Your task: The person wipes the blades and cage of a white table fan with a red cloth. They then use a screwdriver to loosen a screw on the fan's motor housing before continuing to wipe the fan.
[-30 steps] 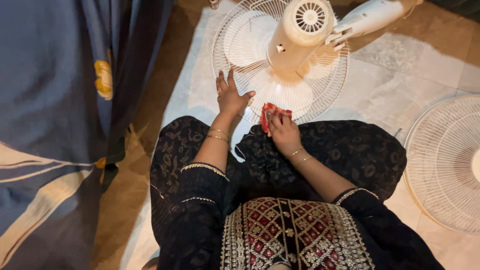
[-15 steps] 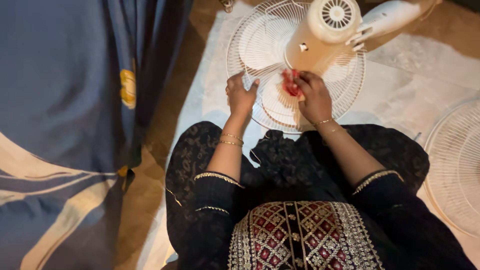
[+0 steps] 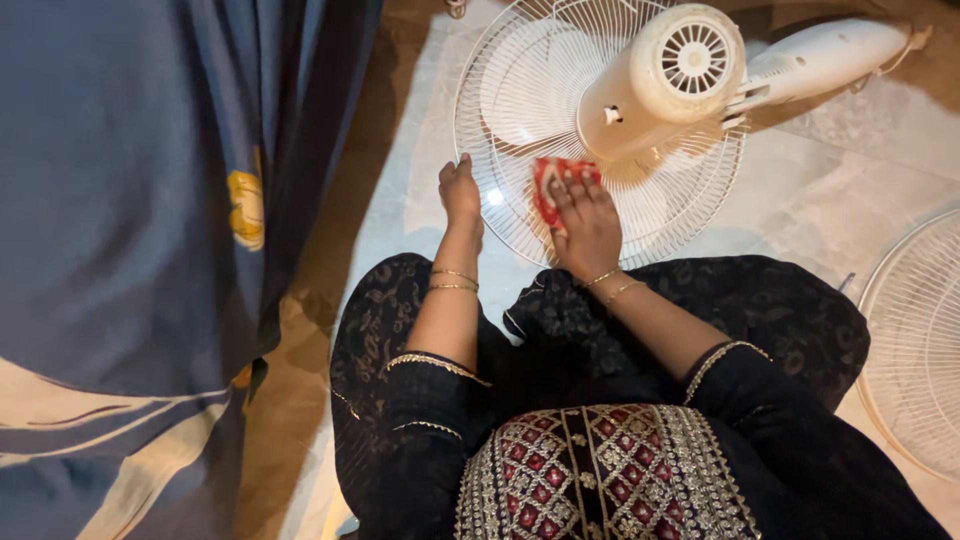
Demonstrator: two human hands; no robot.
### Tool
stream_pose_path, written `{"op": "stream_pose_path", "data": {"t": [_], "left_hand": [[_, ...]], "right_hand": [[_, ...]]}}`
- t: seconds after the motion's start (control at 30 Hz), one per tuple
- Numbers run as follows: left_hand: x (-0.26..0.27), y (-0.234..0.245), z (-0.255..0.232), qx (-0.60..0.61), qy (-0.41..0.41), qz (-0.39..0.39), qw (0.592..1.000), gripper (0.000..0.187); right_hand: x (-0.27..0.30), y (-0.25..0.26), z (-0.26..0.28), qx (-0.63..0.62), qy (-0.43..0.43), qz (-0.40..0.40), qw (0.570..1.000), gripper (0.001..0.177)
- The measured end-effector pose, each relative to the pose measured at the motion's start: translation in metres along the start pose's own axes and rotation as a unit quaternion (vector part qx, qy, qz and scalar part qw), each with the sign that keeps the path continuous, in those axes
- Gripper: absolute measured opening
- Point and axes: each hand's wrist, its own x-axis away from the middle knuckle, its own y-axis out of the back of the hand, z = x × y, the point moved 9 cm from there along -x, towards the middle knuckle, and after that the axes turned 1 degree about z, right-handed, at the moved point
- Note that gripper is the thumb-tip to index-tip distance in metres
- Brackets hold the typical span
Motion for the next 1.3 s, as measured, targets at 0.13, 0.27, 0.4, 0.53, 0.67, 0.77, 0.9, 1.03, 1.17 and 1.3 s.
{"op": "stream_pose_path", "data": {"t": [0.13,0.27,0.4,0.53,0.67,0.77,0.9,1.03,1.17,1.3], "left_hand": [[0.004,-0.002,0.005,0.018,0.045,0.022,0.999,0.057],[-0.008,-0.009,0.019,0.11,0.027,0.052,0.992,0.053],[-0.016,-0.012,0.033,0.131,0.035,0.054,0.989,0.048],[-0.022,-0.017,0.034,0.147,0.031,0.074,0.986,0.045],[-0.024,-0.018,0.035,0.142,0.015,0.079,0.987,0.043],[-0.032,-0.017,0.043,0.126,0.015,0.073,0.989,0.042],[-0.034,-0.021,0.041,0.13,-0.009,0.084,0.988,0.043],[-0.025,-0.027,0.06,0.085,0.096,0.09,0.988,0.047],[-0.02,-0.034,0.064,0.116,0.119,0.106,0.98,0.057],[-0.007,-0.023,0.043,0.056,0.022,0.045,0.997,0.059]], "right_hand": [[0.012,-0.013,0.007,0.022,0.042,0.039,0.998,0.065],[0.029,-0.027,0.015,0.04,0.097,0.053,0.993,0.061],[0.049,-0.029,0.027,0.083,0.173,0.016,0.981,0.052],[0.064,-0.049,0.033,0.126,0.237,0.061,0.961,0.052],[0.086,-0.055,0.049,0.107,0.278,0.079,0.951,0.049],[0.096,-0.052,0.058,0.072,0.284,0.098,0.951,0.049],[0.098,-0.043,0.061,-0.037,0.238,0.127,0.962,0.051],[0.102,-0.042,0.049,-0.212,0.099,0.169,0.957,0.041],[0.116,-0.057,-0.002,-0.303,-0.062,0.192,0.932,0.037],[0.107,-0.036,-0.042,-0.515,-0.2,0.105,0.827,0.048]]}}
